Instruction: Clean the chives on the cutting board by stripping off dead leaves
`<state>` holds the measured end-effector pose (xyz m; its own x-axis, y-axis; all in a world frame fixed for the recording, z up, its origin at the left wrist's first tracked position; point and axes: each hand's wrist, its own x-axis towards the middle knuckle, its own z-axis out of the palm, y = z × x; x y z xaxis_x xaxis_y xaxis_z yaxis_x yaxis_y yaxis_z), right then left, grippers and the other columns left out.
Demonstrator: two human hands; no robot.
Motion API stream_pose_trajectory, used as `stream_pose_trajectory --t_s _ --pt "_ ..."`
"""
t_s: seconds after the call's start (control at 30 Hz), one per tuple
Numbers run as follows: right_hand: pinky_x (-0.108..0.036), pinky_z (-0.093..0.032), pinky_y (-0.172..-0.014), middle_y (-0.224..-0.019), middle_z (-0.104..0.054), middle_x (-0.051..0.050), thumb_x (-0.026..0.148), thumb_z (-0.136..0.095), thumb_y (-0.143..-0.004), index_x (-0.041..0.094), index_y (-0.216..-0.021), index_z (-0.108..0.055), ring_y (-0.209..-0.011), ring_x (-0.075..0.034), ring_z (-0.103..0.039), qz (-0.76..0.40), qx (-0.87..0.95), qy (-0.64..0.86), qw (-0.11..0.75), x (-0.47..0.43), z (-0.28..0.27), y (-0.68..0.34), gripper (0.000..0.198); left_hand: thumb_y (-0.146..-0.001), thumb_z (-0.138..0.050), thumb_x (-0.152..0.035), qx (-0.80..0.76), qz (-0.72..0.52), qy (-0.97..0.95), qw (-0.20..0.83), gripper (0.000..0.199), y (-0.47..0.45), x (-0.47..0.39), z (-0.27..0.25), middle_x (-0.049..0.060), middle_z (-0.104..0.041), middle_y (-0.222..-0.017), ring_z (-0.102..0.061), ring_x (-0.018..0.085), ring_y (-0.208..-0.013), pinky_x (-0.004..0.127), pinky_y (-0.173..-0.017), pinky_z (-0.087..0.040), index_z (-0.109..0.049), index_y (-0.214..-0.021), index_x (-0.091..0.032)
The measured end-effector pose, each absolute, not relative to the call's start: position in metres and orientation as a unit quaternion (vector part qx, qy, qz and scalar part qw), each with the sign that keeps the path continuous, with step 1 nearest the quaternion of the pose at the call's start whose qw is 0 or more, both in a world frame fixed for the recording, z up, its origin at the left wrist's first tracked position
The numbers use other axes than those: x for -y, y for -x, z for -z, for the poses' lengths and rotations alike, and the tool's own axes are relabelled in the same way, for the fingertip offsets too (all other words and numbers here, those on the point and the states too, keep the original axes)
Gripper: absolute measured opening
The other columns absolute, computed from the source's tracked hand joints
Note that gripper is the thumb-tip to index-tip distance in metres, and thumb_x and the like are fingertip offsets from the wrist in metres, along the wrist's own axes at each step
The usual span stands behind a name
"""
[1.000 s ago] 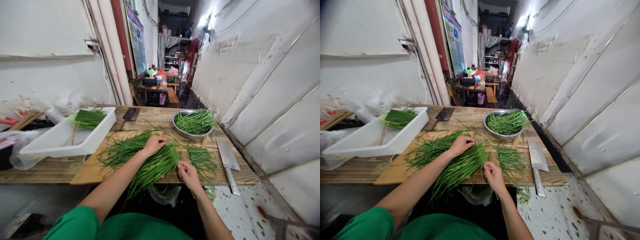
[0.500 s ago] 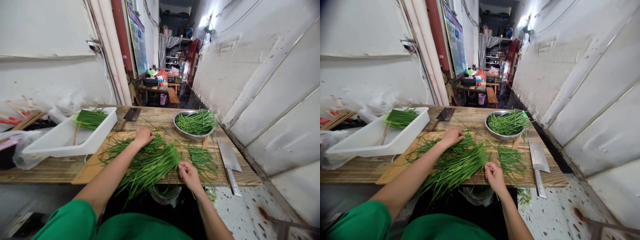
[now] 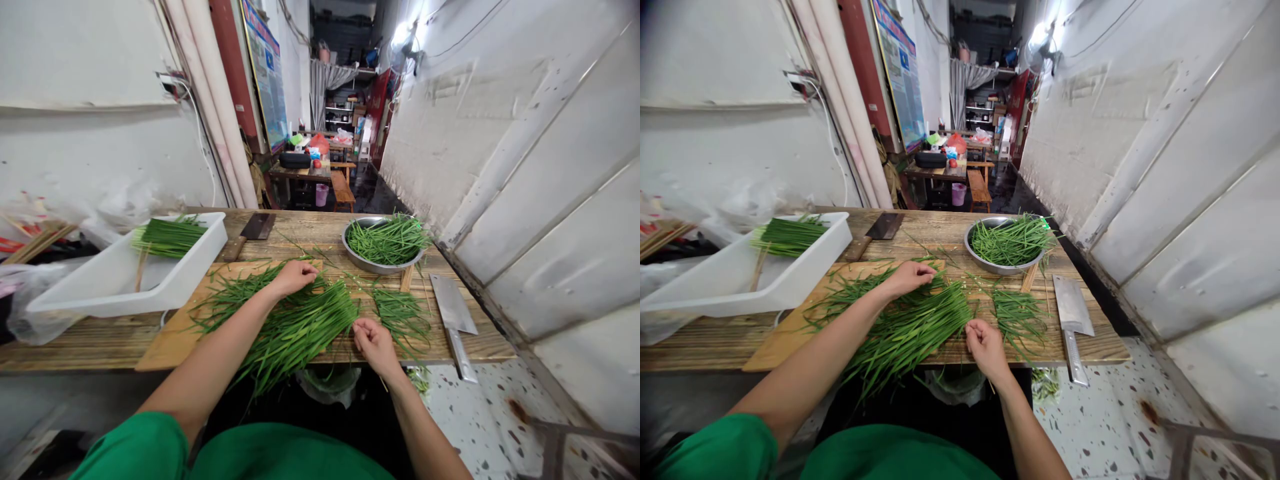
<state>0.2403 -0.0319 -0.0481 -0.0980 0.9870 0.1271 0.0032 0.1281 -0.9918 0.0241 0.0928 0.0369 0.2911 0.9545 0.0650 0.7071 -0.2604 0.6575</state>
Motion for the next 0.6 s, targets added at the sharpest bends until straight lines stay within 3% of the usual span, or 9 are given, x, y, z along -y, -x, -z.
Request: stream_pose_trajectory --t_s 0.2,0.6 --pt "-0.019 -0.024 -0.037 -0.044 -0.039 0.008 0.043 -0.05 -0.079 0.017 -0.072 -0.051 -0.036 -0.006 -0.031 -0.489 0.556 0.447 0.502 0.033 0.045 -0.24 0.027 -0.068 -0.052 -0.031 -0.543 -0.241 -0.76 0.263 0.028 -0.039 -0.089 -0.032 0.003 -0.069 -0.074 -0.061 0.018 -0.068 0.025 -0.063 -0.043 -0.07 -0.079 -0.013" --pt "-0.019 -0.023 -0.037 -0.044 -0.039 0.008 0.044 -0.049 -0.079 0.016 -0.074 -0.052 -0.037 -0.006 -0.031 -0.497 0.556 0.444 0.496 0.031 0.05 -0.241 0.028 -0.067 -0.052 -0.027 -0.543 -0.26 -0.758 0.252 0.026 -0.042 -0.087 -0.035 0.002 -0.069 -0.072 -0.06 0.017 -0.067 0.024 -0.062 -0.042 -0.07 -0.078 -0.013"
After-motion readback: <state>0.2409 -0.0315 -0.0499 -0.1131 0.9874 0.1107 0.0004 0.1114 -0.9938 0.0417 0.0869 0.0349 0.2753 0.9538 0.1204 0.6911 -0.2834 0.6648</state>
